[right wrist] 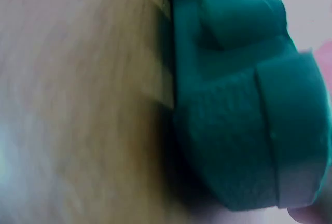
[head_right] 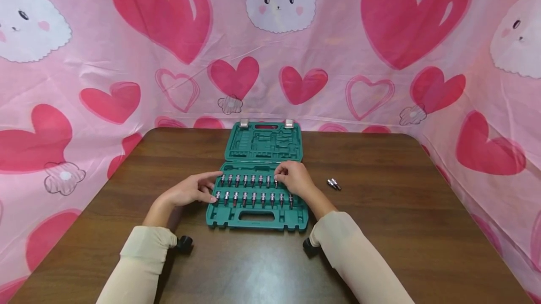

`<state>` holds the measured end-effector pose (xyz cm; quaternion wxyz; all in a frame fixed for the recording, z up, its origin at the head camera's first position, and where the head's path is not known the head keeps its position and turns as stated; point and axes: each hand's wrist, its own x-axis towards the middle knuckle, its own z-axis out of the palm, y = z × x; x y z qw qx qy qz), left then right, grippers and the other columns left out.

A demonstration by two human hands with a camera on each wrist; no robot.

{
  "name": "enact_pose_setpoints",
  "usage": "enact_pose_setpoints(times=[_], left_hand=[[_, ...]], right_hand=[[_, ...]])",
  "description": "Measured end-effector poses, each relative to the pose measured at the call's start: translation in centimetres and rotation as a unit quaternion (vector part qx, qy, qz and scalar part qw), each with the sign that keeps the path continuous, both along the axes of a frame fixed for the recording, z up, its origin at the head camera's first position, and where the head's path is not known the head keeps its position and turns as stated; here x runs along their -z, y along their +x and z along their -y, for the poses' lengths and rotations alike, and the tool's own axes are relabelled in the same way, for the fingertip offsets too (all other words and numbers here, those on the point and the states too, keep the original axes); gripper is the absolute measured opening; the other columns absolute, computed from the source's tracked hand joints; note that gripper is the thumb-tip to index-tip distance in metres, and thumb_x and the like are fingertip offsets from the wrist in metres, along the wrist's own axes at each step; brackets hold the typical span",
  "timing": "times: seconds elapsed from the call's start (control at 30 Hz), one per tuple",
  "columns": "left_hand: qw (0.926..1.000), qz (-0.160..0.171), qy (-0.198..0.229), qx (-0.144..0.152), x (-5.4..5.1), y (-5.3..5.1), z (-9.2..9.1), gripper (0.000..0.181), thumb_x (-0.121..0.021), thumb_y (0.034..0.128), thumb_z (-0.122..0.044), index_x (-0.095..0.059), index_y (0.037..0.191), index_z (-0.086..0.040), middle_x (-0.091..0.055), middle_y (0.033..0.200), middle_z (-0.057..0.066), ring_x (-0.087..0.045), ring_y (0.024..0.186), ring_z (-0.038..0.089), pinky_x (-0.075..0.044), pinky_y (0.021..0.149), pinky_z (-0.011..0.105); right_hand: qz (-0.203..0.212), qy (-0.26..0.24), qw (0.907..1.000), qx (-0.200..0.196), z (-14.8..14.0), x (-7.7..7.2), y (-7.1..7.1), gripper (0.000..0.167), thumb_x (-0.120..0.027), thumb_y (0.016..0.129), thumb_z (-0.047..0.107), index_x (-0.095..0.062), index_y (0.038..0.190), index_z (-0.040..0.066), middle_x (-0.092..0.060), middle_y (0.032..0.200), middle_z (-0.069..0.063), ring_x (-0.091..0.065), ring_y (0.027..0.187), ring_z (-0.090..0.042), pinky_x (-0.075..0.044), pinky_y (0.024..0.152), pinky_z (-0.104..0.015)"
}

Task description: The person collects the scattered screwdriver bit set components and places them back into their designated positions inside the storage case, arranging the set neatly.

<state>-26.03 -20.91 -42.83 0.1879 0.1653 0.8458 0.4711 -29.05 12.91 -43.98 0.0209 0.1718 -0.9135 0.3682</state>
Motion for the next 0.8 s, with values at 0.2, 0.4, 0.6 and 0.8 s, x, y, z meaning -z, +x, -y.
enact_pose_setpoints(times=[0.2,0.4,0.6,0.8], left_hand=[[1.0,0.004,-0.002,-0.007,-0.05,0.09,-0.12,0.077,-0.079,0.0819,-0.014,-0.041,0.149,-0.012,-0.059,0.109,0.014,-0.06,0.087,0.024,-0.051,0.075,0.036],[1.0,0.002,0.003,-0.006,-0.13,0.08,-0.11,0.077,-0.079,0.0819,-0.014,-0.041,0.149,-0.012,-0.059,0.109,0.014,-0.06,0.087,0.024,-0.052,0.075,0.036],[1.0,0.003,0.0,-0.005,0.05,0.04,0.02,0.077,-0.079,0.0818,-0.015,-0.041,0.149,-0.013,-0.059,0.109,0.014,-0.06,0.087,0.024,-0.052,0.075,0.036],[1.0,0.002,-0.002,0.0,0.03,0.01,-0.03,0.076,-0.078,0.0825,-0.015,-0.041,0.149,-0.013,-0.058,0.11,0.014,-0.06,0.088,0.025,-0.052,0.076,0.037]], right_hand=[[0.004,-0.003,1.0,0.006,0.09,0.06,0.07,0.008,-0.071,0.09,0.013,-0.069,0.083,0.014,-0.059,0.075,0.001,-0.053,0.073,-0.018,-0.044,0.066,-0.035],[0.016,-0.012,0.9996,0.021,0.42,-0.26,0.26,0.006,-0.072,0.09,0.013,-0.068,0.088,0.009,-0.058,0.075,-0.001,-0.052,0.072,-0.019,-0.044,0.066,-0.035],[0.002,-0.019,0.9994,0.028,0.62,-0.19,0.29,0.007,-0.071,0.089,0.009,-0.067,0.084,0.012,-0.058,0.073,0.0,-0.052,0.07,-0.018,-0.044,0.065,-0.035],[-0.003,-0.023,0.9989,0.04,0.44,0.11,0.33,0.009,-0.072,0.088,0.009,-0.067,0.083,0.013,-0.057,0.072,0.0,-0.052,0.068,-0.018,-0.044,0.063,-0.035]])
